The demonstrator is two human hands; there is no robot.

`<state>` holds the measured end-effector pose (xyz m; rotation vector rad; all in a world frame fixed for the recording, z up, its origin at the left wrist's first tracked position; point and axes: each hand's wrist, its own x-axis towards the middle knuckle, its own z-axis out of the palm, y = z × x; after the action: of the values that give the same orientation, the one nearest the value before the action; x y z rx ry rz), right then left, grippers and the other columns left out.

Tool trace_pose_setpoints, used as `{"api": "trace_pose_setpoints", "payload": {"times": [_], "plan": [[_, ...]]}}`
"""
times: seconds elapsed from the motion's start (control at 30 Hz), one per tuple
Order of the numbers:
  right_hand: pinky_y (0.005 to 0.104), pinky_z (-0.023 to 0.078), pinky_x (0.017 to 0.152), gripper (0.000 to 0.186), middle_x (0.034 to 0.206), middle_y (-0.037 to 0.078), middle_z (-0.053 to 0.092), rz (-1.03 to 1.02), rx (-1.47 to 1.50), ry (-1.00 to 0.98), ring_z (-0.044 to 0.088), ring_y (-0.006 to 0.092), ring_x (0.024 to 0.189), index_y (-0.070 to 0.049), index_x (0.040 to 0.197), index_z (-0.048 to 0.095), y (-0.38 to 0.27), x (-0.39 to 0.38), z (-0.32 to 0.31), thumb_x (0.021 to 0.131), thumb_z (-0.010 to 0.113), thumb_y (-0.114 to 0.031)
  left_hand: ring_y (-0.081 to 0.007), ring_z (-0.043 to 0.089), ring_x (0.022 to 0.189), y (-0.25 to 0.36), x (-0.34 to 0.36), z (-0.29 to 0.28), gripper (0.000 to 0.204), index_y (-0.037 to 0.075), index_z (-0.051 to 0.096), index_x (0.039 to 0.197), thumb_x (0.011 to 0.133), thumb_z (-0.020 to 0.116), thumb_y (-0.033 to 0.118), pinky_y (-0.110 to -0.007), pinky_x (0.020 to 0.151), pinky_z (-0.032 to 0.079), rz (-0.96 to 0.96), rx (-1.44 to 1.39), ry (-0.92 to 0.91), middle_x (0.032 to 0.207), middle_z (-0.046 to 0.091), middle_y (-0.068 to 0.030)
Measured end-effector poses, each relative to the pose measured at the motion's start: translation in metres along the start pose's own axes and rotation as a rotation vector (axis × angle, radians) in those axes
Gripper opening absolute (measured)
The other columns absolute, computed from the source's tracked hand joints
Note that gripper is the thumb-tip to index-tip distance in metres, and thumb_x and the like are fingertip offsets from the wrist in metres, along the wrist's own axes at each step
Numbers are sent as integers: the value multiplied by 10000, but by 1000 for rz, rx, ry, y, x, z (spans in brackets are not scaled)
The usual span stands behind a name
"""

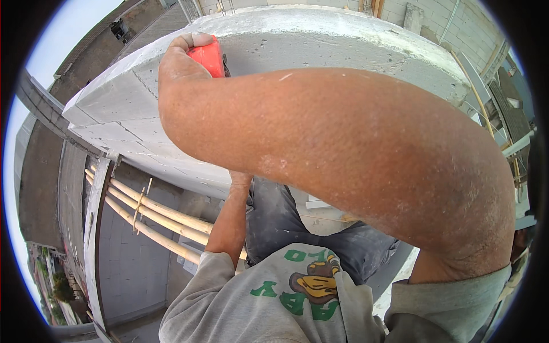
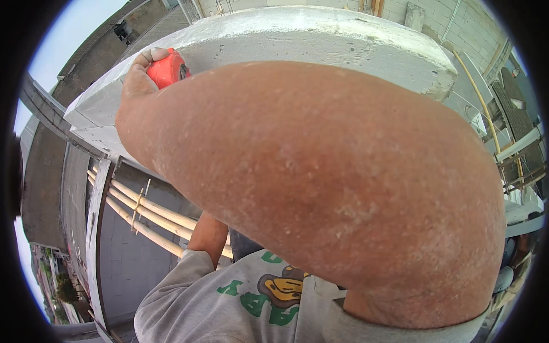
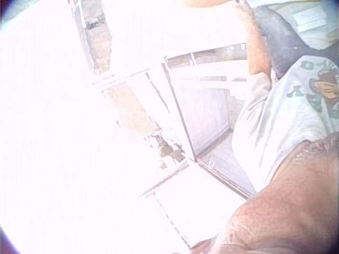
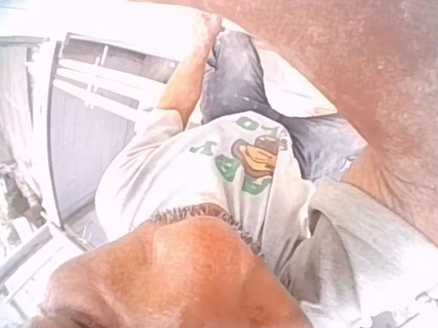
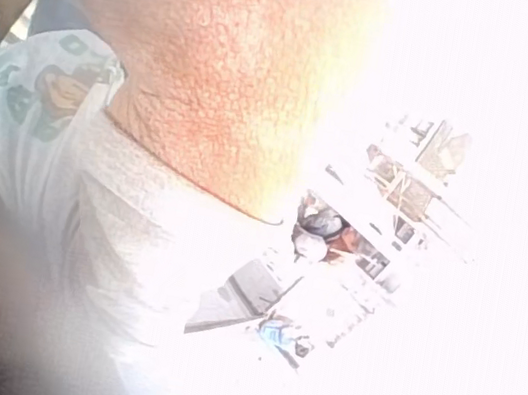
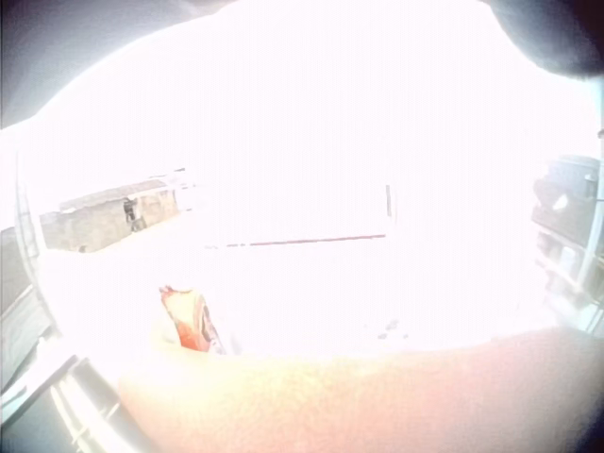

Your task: Applying mortar, laying aerated concrete blocks, and measuring them to construct a curved wall.

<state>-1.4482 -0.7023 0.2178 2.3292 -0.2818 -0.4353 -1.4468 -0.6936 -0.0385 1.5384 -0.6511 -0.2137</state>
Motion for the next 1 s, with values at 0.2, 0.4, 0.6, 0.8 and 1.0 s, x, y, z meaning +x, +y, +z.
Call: {"api": "trace_pose_setpoints", "payload": {"times": [0.2, 0.4, 0.6, 0.8, 1.0], "plan": [[431, 500, 839, 338, 1075, 110, 688, -7, 73, 39, 608, 237, 1093, -114, 1130, 739, 6, -5, 10, 805, 753, -205, -317, 660, 979, 40, -4, 8, 315, 75, 666, 1122, 841, 676, 217, -459, 844, 541, -60, -67, 32, 1097, 688, -150], [434, 498, 835, 344, 1075, 111, 685, -25, 112, 66, 607, 240, 1089, -114, 1138, 734, 10, -8, 11, 807, 747, -208, -305, 657, 967, 67, -6, 13, 322, 80, 655, 1117, 828, 680, 218, -462, 842, 545, -103, -116, 56, 1088, 683, -140], [437, 496, 831, 351, 1075, 113, 682, -41, 128, 84, 606, 243, 1086, -114, 1145, 729, 13, -6, 12, 808, 742, -211, -294, 655, 954, 93, -3, 18, 329, 85, 644, 1113, 815, 683, 220, -465, 840, 550, -136, -164, 88, 1078, 679, -129], [439, 493, 828, 358, 1075, 115, 678, -50, 131, 89, 604, 245, 1082, -113, 1153, 724, 11, -4, 11, 810, 736, -215, -283, 653, 942, 130, 11, 18, 337, 91, 633, 1108, 802, 686, 221, -468, 839, 554, -171, -208, 109, 1069, 675, -119], [442, 491, 824, 364, 1075, 117, 675, -54, 127, 91, 603, 248, 1078, -113, 1160, 719, 9, -4, 9, 811, 730, -218, -271, 650, 930, 178, 26, 20, 345, 96, 622, 1104, 790, 689, 222, -471, 837, 559, -203, -264, 133, 1060, 671, -109]]}}
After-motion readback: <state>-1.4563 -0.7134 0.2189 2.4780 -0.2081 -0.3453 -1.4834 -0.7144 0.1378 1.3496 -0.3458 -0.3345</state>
